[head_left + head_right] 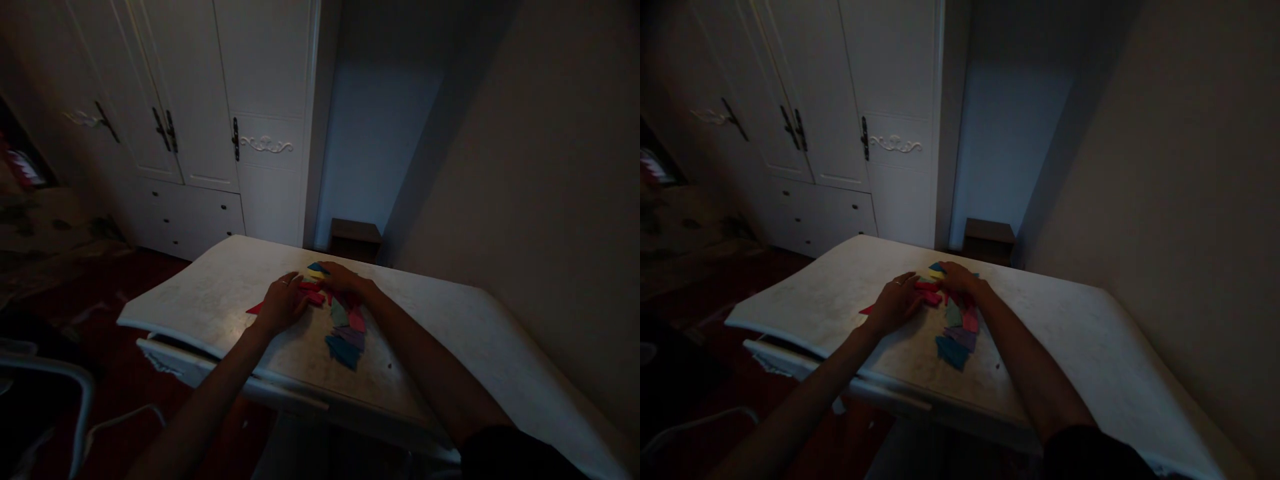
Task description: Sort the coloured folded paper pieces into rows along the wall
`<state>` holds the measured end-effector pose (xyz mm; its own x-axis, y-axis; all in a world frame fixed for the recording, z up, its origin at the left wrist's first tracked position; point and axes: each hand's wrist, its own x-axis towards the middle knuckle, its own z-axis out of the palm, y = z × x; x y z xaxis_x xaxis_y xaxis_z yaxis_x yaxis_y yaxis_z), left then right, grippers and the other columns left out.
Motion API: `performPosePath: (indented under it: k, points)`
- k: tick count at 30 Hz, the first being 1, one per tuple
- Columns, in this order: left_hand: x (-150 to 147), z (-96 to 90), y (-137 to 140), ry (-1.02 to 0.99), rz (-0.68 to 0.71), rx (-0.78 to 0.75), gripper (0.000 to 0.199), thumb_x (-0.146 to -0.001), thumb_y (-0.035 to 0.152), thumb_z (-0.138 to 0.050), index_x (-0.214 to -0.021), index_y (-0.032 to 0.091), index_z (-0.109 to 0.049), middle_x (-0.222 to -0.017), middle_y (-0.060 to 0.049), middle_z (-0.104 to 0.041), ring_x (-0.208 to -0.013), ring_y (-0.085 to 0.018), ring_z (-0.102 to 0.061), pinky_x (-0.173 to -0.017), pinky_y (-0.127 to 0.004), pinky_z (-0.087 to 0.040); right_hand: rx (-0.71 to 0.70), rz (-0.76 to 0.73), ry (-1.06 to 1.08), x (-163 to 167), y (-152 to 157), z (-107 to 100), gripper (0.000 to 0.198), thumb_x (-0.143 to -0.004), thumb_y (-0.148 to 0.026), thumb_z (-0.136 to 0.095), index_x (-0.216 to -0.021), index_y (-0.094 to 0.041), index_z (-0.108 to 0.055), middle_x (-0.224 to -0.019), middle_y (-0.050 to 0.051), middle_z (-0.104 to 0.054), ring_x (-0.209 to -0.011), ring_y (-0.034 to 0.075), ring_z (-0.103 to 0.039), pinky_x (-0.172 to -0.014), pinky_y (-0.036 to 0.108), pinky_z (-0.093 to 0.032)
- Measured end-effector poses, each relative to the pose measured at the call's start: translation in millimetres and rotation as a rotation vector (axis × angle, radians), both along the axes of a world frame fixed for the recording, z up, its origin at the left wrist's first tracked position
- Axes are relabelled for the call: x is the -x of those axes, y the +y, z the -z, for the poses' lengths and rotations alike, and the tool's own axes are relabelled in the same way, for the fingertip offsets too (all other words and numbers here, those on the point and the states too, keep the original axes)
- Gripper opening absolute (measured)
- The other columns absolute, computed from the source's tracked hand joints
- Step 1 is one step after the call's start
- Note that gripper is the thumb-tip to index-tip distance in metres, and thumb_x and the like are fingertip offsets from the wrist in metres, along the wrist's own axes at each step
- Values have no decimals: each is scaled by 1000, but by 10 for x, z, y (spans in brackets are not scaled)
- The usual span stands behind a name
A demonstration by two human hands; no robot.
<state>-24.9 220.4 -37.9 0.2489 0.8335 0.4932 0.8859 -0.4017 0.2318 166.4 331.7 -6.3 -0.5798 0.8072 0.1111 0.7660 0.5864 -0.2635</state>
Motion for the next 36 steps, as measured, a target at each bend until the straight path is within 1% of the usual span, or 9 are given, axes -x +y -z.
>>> performPosePath:
  k: [3, 7, 9, 15, 19, 24, 29, 32, 36]
  points:
    - [-14, 36, 25, 75, -13, 61, 55, -87, 41, -55, -133, 13, -49, -144, -18, -47, -133, -31, -43, -109, -46, -38, 26, -105, 9, 51, 62, 27, 51, -81, -25, -65, -132, -22, -58, -131, 8, -62, -118, 25, -58, -102, 36, -42]
    - [-46, 54, 52, 110, -20, 162, 61, -88, 51, -51, -135, 12, -48, -143, -16, -50, -136, -34, -40, -110, -47, -36, 14, -195, 29, 46, 29, 66, 48, -82, -20, -61, -130, -19, -60, -131, 9, -62, -120, 25, -57, -103, 37, -42]
    - [-51, 44, 53, 90, -17, 160, 61, -86, 52, -54, -133, 12, -50, -138, -16, -54, -132, -34, -44, -108, -46, -38, -6, -222, 68, 30, 0, 81, 49, -81, -19, -61, -131, -20, -59, -131, 8, -62, -120, 25, -57, -104, 38, -41]
    - [-10, 14, 48, 6, 58, 99, 45, -82, 43, -61, -119, 18, -57, -117, -13, -66, -107, -29, -61, -93, -41, -47, -24, -272, 282, -66, -41, 65, 49, -80, -17, -60, -128, -23, -61, -129, 7, -63, -119, 24, -58, -104, 41, -43]
    - [16, 3, 53, -30, 76, 120, 33, -85, 39, -58, -111, 18, -61, -106, -11, -67, -96, -27, -62, -84, -39, -48, -3, -234, 397, -266, -100, -12, 44, -83, -25, -61, -127, -23, -62, -129, 6, -63, -119, 25, -58, -104, 42, -43]
    - [19, -28, 51, -110, 78, 155, 23, -83, 34, -59, -99, 19, -66, -93, -8, -68, -84, -23, -62, -74, -34, -48, 4, -125, 427, -696, -275, -78, 39, -88, -39, -54, -122, -23, -63, -128, 6, -64, -116, 26, -60, -101, 42, -45]
    - [34, -10, 68, -160, 80, 152, 20, -83, 34, -58, -94, 19, -68, -88, -7, -68, -80, -23, -62, -72, -34, -48, 79, 58, 442, -1052, -453, -53, 34, -86, -45, -56, -111, -22, -62, -106, 7, -71, -96, 24, -68, -83, 38, -52]
    - [56, 34, 94, -208, 85, 119, 21, -86, 34, -54, -94, 19, -67, -89, -8, -69, -82, -23, -63, -75, -35, -49, 156, 111, 514, -1099, -515, -28, 35, -83, -51, -58, -100, -21, -59, -96, 7, -71, -88, 23, -68, -74, 34, -51]
    - [81, 74, 112, -281, 71, 60, 25, -88, 35, -52, -99, 18, -66, -92, -9, -69, -85, -23, -64, -79, -36, -51, 283, 42, 659, -1007, -539, -1, 42, -82, -61, -55, -93, -20, -56, -85, 4, -69, -76, 19, -63, -63, 28, -45]
